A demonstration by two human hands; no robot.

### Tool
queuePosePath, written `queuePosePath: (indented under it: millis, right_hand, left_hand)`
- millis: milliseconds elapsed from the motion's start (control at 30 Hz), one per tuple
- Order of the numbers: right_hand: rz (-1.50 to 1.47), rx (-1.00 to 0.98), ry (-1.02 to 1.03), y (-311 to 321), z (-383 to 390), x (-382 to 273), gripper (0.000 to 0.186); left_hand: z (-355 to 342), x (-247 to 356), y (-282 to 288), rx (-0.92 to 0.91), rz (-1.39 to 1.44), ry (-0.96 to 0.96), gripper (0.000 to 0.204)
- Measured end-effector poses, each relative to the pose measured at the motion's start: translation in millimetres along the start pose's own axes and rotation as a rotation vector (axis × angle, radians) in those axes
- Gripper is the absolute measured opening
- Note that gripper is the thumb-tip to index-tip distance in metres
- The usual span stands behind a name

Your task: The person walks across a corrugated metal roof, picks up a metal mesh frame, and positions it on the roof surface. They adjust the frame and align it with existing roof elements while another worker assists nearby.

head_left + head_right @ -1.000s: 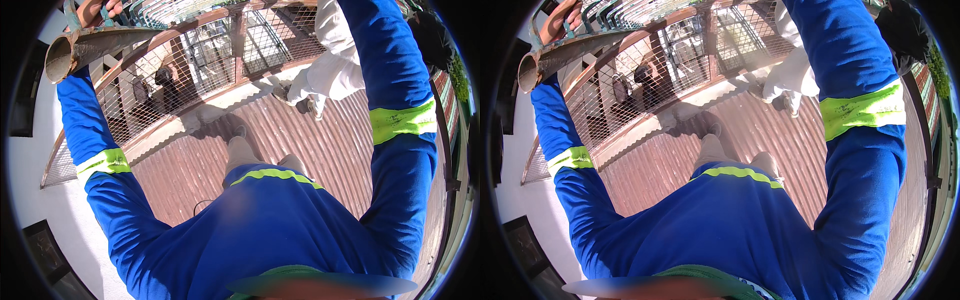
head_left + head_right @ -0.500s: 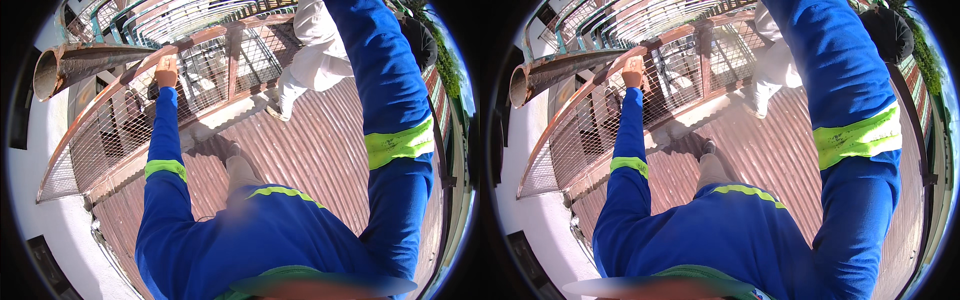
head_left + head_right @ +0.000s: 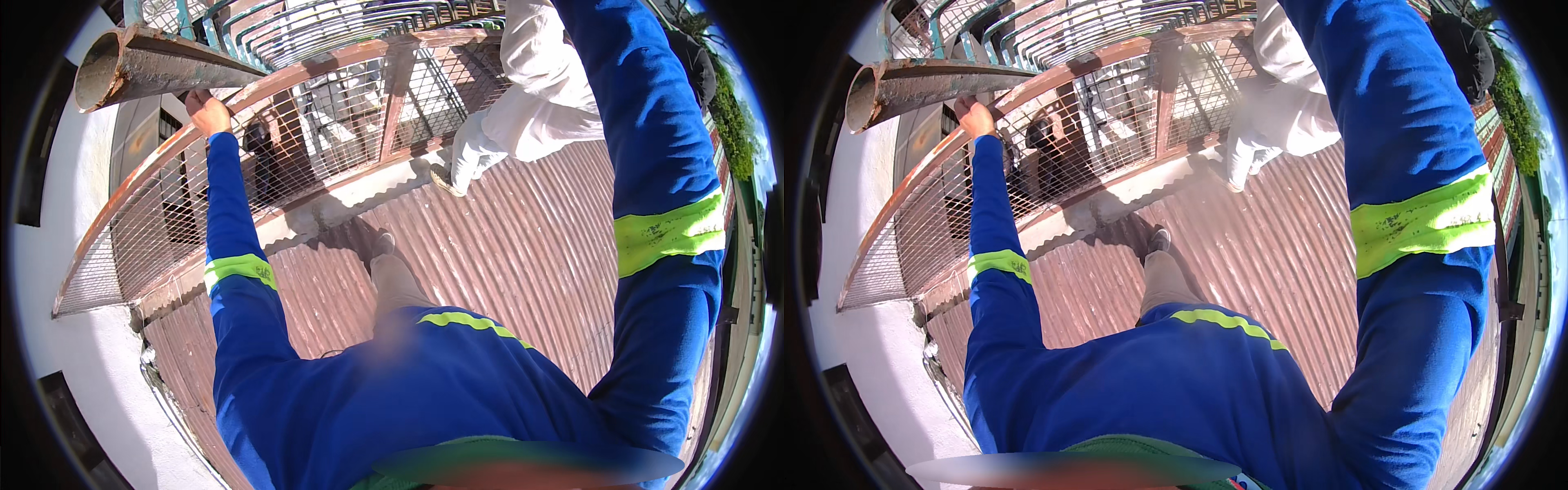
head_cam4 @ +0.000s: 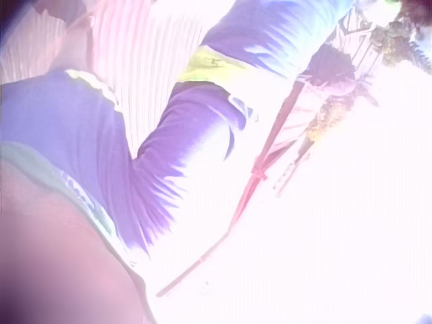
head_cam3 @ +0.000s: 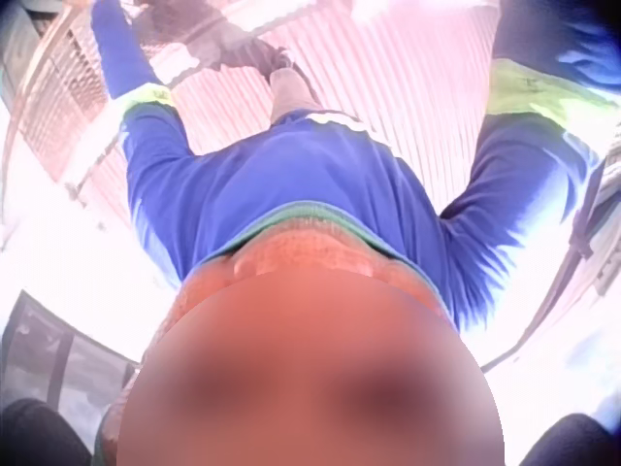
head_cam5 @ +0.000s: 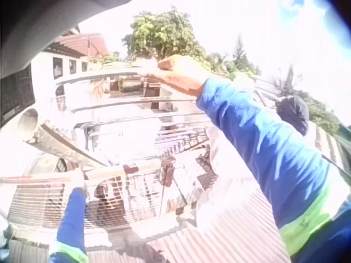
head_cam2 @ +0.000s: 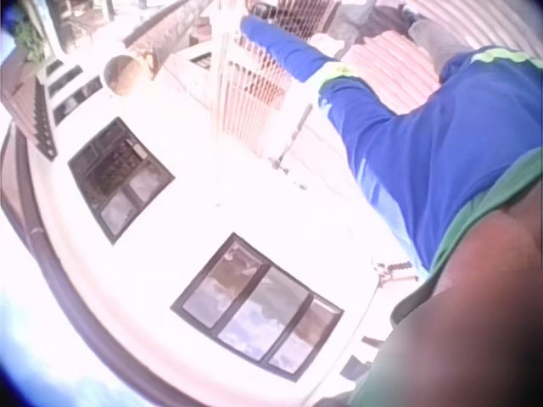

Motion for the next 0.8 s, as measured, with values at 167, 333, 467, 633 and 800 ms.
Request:
queuePosePath:
  millis: [167,333,467,633,800]
  right_hand:
    - [-0.037,-0.038,0.057,-34,-21,-8,0.068]
    - [-0.134,-0.080,0.028,-62,-36,5,0.063]
    - [-0.063,-0.130,-0.058,-83,-50,8,0.060]
    - [-0.011,-0.284,-0.184,-117,-70,5,0.060]
    - [-0.349,-0.306,-0.117,-169,-103,23,0.057]
  left_hand:
    - [-72,-110,-35,-0.433,-0.503,0.015,0.034]
    - [-79,-182,-59,-0.674,-0.752,0.105,0.044]
    - [-66,-169,-54,-0.792,-0.829,0.239,0.051]
    - [-65,-134,-43,-0.621,-0.926,0.299,0.045]
    - [-71,-133,-48,-0.572,-0.941,0.269,0.039]
Point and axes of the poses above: each hand's wrist, its own z-axis away from the middle knuckle, its own y-axis out of the back of the hand, x = y × z, the point moved 4 cm from there along -z, towards the middle knuckle, and after that the axes turned 4 degrees about -x, right-handed, at the moved point
